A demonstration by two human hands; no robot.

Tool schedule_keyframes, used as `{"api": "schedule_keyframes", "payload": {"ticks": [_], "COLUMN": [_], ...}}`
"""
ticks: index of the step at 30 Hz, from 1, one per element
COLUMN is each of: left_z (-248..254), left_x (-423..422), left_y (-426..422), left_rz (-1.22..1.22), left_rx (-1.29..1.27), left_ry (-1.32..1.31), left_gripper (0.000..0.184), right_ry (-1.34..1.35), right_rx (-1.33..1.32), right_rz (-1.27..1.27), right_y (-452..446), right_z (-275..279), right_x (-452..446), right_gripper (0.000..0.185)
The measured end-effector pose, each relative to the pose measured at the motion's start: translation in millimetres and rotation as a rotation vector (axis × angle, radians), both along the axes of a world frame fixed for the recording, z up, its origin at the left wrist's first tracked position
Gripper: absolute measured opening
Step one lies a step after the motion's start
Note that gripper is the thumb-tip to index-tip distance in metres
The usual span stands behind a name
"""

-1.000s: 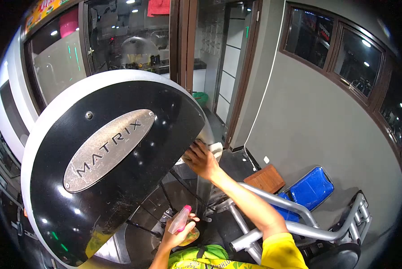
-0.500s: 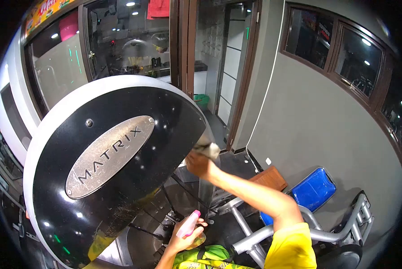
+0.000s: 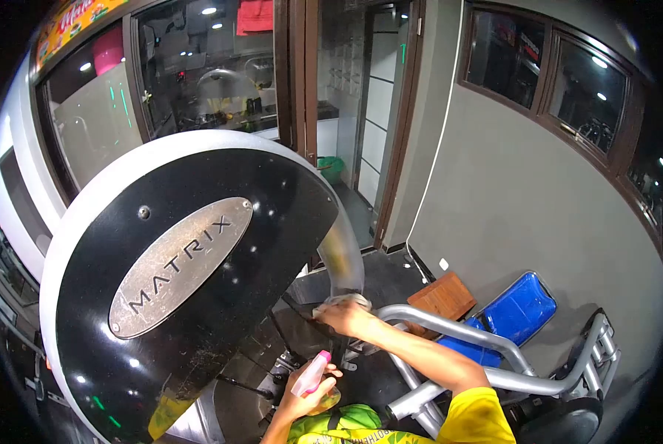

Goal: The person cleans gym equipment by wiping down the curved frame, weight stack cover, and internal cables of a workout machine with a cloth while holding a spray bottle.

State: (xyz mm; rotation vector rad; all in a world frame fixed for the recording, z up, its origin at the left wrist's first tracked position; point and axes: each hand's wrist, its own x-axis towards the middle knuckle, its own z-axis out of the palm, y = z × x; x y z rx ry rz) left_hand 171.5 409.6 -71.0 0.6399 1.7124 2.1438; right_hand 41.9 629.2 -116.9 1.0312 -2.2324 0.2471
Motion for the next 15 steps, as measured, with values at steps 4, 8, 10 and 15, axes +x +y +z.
{"api": "schedule_keyframes", "payload": {"ticks": [4,8,10,15], "left_z": [-6,-6,-9,-11], "left_x": [-3,-2,-2,-2], "left_y": [1,-1,1,8], "left_rz": [0.001,-0.007,-0.014,-0.105], "left_rx": [-0.044,-0.05,-0.054,0.011], "left_ry": [0.047,0.081,0.101,-0.01], "left_gripper": [0.034,0.035,0.035,0.039], "right_ry": [-0.471,-0.56,-0.667,-0.131], "right_rx": [-0.179,-0.462,-0.733,-1.326], "right_rz": [-0.298,-0.269,-0.02,-0.279], "right_y": [-3,27,31,29], "right_z": [103,143,172,140], "right_x": [31,39,39,-21], "right_gripper": [0.029,0.046,0.048,0.025]}}
